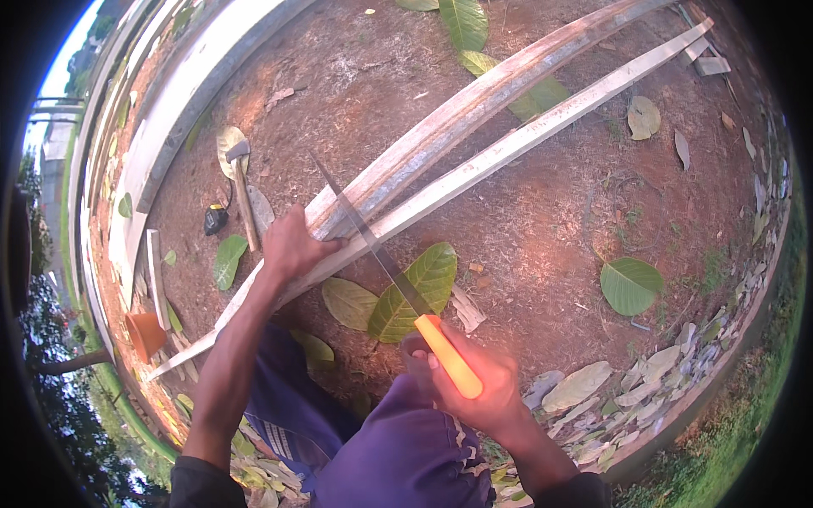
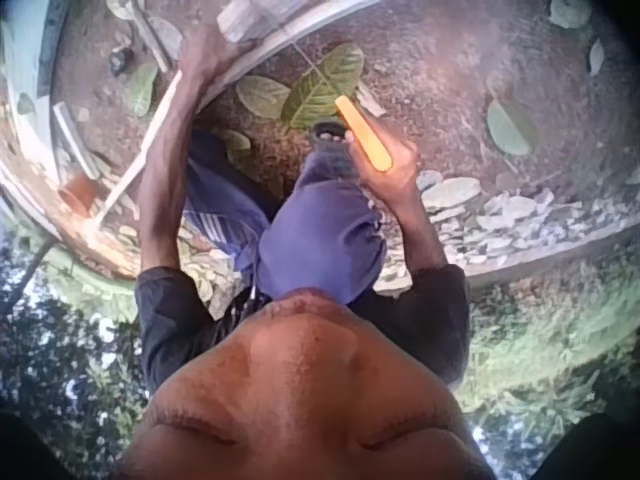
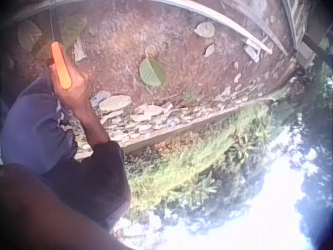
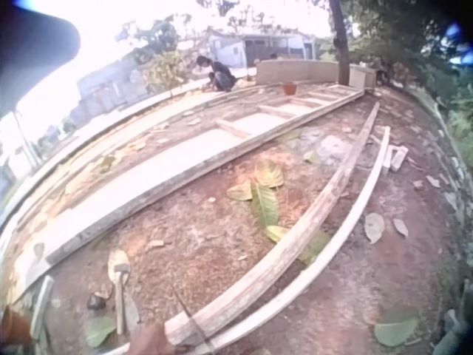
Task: The person uses a hand saw to cut a long piece of wood into smaller sections. They then place the cut pieces onto a wooden frame structure.
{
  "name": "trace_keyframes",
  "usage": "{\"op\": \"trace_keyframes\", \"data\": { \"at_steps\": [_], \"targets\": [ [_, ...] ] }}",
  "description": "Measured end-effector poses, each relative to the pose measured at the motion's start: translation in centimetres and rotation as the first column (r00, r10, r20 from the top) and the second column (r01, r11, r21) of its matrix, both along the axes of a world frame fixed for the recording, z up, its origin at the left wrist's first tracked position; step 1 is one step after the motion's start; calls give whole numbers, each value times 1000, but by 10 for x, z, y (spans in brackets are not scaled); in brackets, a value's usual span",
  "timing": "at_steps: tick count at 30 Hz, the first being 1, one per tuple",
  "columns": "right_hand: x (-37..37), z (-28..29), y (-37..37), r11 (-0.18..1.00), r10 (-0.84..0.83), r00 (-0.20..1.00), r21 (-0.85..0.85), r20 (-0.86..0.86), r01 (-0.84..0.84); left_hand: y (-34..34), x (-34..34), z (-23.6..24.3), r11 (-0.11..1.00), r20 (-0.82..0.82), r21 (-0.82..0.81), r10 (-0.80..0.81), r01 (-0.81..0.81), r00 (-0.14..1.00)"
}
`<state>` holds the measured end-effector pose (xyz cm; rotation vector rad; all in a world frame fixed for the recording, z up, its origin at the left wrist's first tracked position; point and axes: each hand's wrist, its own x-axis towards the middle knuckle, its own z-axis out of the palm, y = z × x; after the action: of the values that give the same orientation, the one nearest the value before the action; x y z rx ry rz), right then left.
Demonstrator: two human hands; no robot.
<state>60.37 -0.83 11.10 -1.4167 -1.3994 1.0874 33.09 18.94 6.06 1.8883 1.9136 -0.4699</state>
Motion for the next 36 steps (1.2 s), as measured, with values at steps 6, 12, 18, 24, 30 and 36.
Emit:
{"op": "trace_keyframes", "data": {
  "at_steps": [6, 12, 18, 24, 30, 36],
  "targets": [
    [-52, -21, 96, 999, 3, 1000, -53, -22, -4, 1, 10, 1, 1000, -17, 22, -5, 6, 1000],
    [-2, 7, 1, 993, -8, 998, -117, -57, 1, -7, 3, -1, 999, -49, 39, -19, 21, 999],
    [-61, -17, 111, 994, 31, 995, -108, 99, -20, -2, 14, -10, 996, -3, 93, -8, 9, 1000],
    [13, -11, -8, 1000, -7, 999, -8, -50, 6, -5, 0, -4, 998, -46, 63, 3, 0, 999],
    [-40, -45, 70, 997, -74, 987, -8, -145, 73, -2, 14, -1, 997, -16, 73, -18, 19, 1000],
    [-11, -38, -9, 1000, -24, 1000, -6, -3, 24, -3, 6, -2, 999, -6, 52, 15, -15, 1000]
  ]
}}
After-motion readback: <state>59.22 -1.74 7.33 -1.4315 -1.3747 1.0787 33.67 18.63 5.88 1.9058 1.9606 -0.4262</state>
